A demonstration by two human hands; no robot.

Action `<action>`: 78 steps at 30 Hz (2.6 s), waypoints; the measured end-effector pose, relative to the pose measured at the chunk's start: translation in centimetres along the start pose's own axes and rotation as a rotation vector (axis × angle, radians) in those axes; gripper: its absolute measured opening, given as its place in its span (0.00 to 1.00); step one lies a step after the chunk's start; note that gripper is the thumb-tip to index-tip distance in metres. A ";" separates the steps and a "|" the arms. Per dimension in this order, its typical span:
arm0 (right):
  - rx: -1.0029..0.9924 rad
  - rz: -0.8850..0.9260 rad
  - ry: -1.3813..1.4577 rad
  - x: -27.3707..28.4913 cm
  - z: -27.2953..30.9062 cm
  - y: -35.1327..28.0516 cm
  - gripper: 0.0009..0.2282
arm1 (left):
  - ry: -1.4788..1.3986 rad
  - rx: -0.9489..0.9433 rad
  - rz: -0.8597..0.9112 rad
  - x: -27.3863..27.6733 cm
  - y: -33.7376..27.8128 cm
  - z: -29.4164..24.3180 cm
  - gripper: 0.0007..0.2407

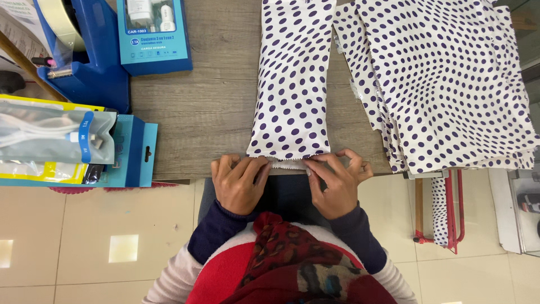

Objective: The person wraps a small blue electronic box in white and blue polka-dot paper, folding the edges and securing them with tape from a blue dispenser on the desk.

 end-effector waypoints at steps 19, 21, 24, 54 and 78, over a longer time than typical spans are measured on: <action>0.084 -0.099 -0.386 0.0 0.5 -2.3 0.07 | 0.355 -0.165 0.150 -0.5 -1.9 -1.6 0.08; 0.167 -0.165 -0.563 0.9 2.2 -2.5 0.07 | 0.447 -0.291 0.183 -0.5 -3.0 -2.6 0.16; 0.240 -0.124 -0.629 1.3 2.7 -2.7 0.08 | 0.492 -0.360 0.197 -0.9 -3.7 -3.1 0.19; -0.081 -0.261 -0.056 1.2 1.5 2.8 0.09 | 0.146 -0.339 0.112 -3.7 4.4 -1.4 0.02; -0.408 0.143 0.666 -4.6 -6.0 10.0 0.15 | 0.193 -0.345 -0.110 -3.8 10.3 1.0 0.06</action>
Point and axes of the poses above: each hand's wrist, its own y-axis towards the middle knuckle, its own x-axis out of the back of the hand, z = x × y, the point moved 5 cm from there along y, towards the middle knuckle, and after that the axes turned 15 degrees about -y, right-handed, at the moved point
